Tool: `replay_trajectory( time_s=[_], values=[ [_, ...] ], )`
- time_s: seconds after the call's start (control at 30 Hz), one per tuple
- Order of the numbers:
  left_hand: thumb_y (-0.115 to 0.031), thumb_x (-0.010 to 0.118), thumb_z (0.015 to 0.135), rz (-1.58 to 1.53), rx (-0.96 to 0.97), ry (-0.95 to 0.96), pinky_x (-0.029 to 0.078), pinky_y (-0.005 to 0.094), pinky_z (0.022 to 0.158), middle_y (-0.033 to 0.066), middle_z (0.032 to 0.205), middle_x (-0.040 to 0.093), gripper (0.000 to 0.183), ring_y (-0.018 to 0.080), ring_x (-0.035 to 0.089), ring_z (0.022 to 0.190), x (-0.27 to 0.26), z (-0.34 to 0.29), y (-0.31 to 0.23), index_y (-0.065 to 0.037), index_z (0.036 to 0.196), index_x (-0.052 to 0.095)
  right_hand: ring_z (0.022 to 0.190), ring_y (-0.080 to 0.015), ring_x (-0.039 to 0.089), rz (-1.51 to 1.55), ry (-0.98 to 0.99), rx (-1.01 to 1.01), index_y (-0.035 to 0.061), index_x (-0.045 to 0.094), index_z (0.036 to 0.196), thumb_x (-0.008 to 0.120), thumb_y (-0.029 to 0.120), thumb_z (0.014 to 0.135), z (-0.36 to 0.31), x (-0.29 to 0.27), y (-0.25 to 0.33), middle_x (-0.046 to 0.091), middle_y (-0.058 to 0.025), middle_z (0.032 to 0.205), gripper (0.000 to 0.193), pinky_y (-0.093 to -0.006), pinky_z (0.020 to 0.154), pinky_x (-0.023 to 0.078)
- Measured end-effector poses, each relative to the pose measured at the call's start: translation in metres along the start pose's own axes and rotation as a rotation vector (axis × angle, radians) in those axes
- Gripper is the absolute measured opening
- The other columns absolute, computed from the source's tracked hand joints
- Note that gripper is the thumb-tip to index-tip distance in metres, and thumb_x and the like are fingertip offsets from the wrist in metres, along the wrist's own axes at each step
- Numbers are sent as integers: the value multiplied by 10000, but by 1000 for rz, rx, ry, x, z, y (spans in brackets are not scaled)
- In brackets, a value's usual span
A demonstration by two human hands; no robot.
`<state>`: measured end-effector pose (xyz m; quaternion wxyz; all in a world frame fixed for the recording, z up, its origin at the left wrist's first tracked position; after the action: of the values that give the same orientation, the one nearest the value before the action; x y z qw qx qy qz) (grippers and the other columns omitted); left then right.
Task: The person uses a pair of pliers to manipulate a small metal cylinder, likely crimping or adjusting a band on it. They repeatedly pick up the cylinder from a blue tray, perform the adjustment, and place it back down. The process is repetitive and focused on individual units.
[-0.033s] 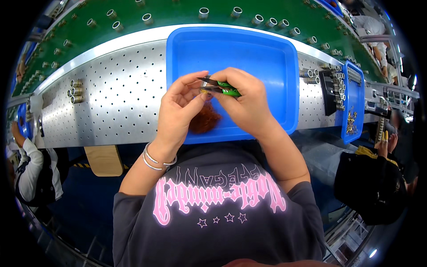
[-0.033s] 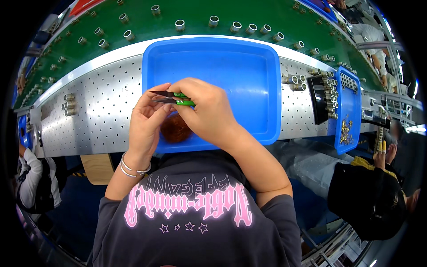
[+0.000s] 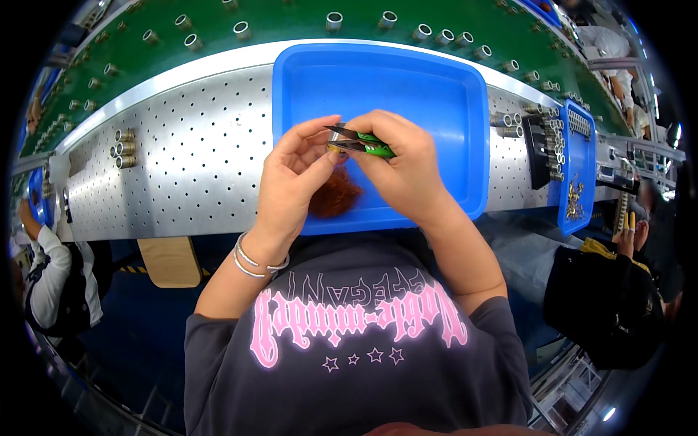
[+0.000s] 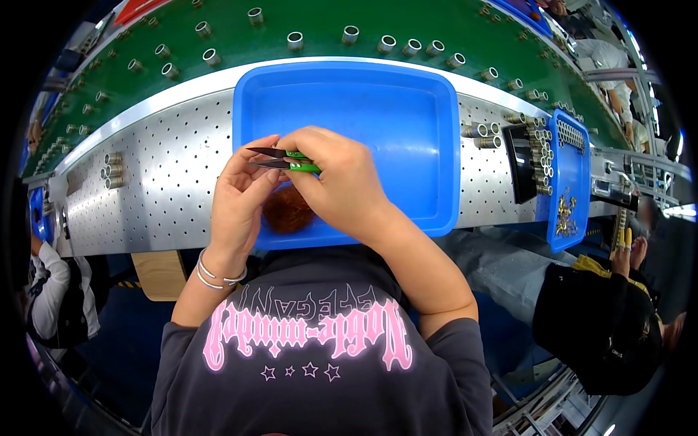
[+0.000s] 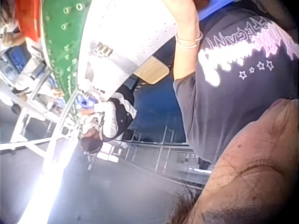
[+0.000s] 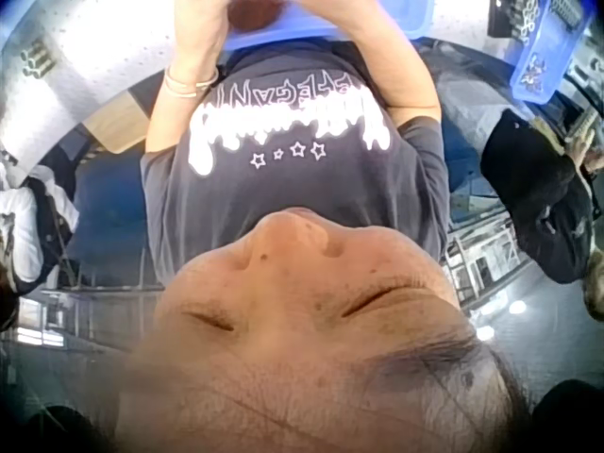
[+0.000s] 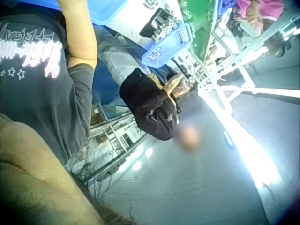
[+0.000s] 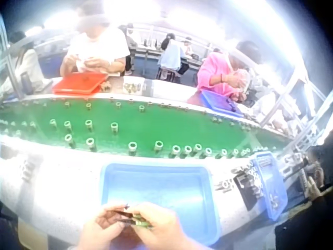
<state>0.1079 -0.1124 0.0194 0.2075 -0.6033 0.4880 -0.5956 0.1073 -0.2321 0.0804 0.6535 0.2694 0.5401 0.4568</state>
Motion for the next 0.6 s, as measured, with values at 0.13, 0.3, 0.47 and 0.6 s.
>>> replay_trajectory(
  time_s=[0.13,0.3,0.47,0.6],
  values=[
    [43,545,833,-1,-13,11,465,257,845,88,1040,564,341,146,563,969,-1,0,2,16,1172,509,680,-260,597,-6,17,0,16,593,865,599,-20,697,1,0,1,603,-112,786,172,-310,582,464],
    [-6,537,857,-45,-16,-37,465,264,853,96,1064,567,353,149,568,966,-4,1,0,4,1206,484,689,-251,604,2,-101,-20,33,612,880,646,88,752,4,-5,3,622,-96,808,143,-308,594,469],
    [-55,552,865,-77,-36,-68,465,271,856,100,1080,570,388,147,567,971,-10,3,-2,-10,1238,458,633,-222,602,-192,-43,-2,69,636,876,667,196,767,-2,-10,0,628,-68,747,170,-294,551,452],
    [-91,561,869,-20,-18,-58,468,270,866,100,1091,567,419,154,565,996,-11,5,-3,-19,1262,436,565,-206,582,-267,-61,-29,82,646,849,672,208,765,-6,-8,-7,618,-57,692,154,-292,495,428]
  ],
)
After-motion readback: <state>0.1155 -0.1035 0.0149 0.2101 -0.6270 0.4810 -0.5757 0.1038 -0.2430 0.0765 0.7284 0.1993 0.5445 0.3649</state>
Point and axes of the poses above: each hand's wrist, its own z-axis towards the middle knuckle, its own x-axis out of the palm, y = z × x, the point moved 7 cm from there along z, towards the middle knuckle
